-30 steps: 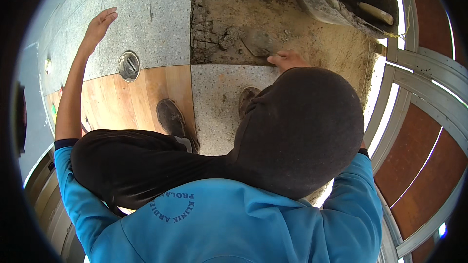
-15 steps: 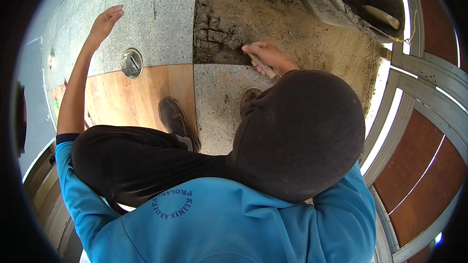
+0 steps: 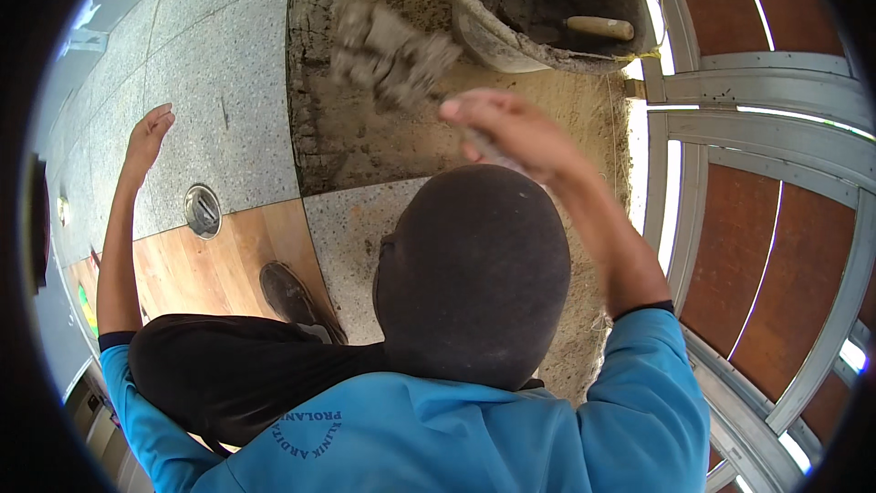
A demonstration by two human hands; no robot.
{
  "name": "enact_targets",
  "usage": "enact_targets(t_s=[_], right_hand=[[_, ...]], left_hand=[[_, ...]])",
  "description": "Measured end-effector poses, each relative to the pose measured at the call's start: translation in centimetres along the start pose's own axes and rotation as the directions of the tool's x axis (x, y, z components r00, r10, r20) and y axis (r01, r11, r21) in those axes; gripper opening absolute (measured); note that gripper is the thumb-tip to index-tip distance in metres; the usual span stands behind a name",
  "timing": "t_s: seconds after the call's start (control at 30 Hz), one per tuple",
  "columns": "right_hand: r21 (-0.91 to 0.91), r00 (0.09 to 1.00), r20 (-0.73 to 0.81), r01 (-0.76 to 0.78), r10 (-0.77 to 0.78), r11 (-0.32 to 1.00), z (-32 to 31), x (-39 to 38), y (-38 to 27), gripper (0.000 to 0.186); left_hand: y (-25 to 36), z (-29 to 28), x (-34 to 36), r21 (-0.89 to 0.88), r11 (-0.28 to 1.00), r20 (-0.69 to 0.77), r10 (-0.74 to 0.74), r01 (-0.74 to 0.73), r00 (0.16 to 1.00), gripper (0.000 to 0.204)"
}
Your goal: Apply mortar and install tiles on a floor area.
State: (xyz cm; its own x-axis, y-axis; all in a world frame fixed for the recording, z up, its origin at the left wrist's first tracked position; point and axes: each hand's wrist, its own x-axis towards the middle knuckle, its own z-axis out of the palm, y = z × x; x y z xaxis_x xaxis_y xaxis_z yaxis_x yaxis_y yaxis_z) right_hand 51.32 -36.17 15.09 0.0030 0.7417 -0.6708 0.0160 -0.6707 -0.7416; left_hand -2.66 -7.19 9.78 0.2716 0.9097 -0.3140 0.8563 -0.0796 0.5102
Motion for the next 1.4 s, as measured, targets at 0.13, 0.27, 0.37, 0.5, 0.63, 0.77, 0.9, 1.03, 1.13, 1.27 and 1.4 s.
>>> enact_targets(t_s=[0.13,0.27,0.37,0.5,0.63,0.77,0.9,1.03,1.13,1.27,1.4], right_hand=[[-0.078,0.982,-0.106,0.151,-0.159,0.985,-4.9,-3.1,-5.8,0.044],[-0.419,0.863,-0.412,0.105,-0.292,0.902,-8.9,-2.3,-9.1,0.034],[-0.984,0.537,-0.165,-0.146,-0.827,0.101,-12.1,2.6,-6.9,0.034],[-0.930,0.525,-0.303,-0.344,-0.795,0.127,-9.9,4.1,-7.4,0.033],[-0.899,0.590,-0.344,0.018,-0.731,0.438,-5.3,1.7,-8.0,0.033],[-0.520,0.947,-0.202,0.112,-0.249,0.847,2.4,4.4,-6.1,0.045],[-0.257,0.994,-0.110,-0.055,0.027,0.965,4.0,14.1,1.2,0.039],[-0.066,0.986,-0.102,-0.142,0.134,0.988,6.7,19.4,4.6,0.034],[0.027,0.987,-0.091,-0.132,0.134,0.991,10.0,21.9,4.4,0.033],[0.168,0.990,-0.079,-0.102,0.117,0.981,15.1,24.8,3.2,0.033],[0.320,0.992,-0.106,-0.030,0.067,0.947,17.4,24.8,4.3,0.031]], left_hand=[[0.0,-0.2,-0.7,-0.006,1.000,-0.021,-0.024,0.024,0.999,0.051],[0.1,-0.4,0.1,-0.014,1.000,-0.034,0.009,-0.010,0.999,0.051],[0.5,-0.8,1.1,-0.013,0.998,-0.034,0.057,-0.057,0.998,0.050],[-0.4,-1.4,0.5,0.057,0.993,-0.069,0.106,-0.102,0.992,0.048],[-0.1,-0.4,0.1,0.043,0.997,-0.059,0.059,-0.056,0.997,0.049],[0.3,-0.5,-1.6,0.010,1.000,-0.065,0.018,-0.017,0.998,0.050],[1.5,-0.3,-0.7,0.031,0.999,0.005,-0.030,0.030,1.000,0.049],[-1.1,-0.9,-1.9,0.012,0.999,0.011,-0.051,0.051,0.999,0.048],[-1.9,-0.7,-2.4,-0.013,0.994,-0.001,-0.109,0.109,0.994,0.047],[-4.3,0.3,-1.9,-0.067,0.990,0.034,-0.125,0.127,0.992,0.047],[-4.6,0.8,-2.6,-0.068,0.989,0.064,-0.130,0.134,0.989,0.048]])
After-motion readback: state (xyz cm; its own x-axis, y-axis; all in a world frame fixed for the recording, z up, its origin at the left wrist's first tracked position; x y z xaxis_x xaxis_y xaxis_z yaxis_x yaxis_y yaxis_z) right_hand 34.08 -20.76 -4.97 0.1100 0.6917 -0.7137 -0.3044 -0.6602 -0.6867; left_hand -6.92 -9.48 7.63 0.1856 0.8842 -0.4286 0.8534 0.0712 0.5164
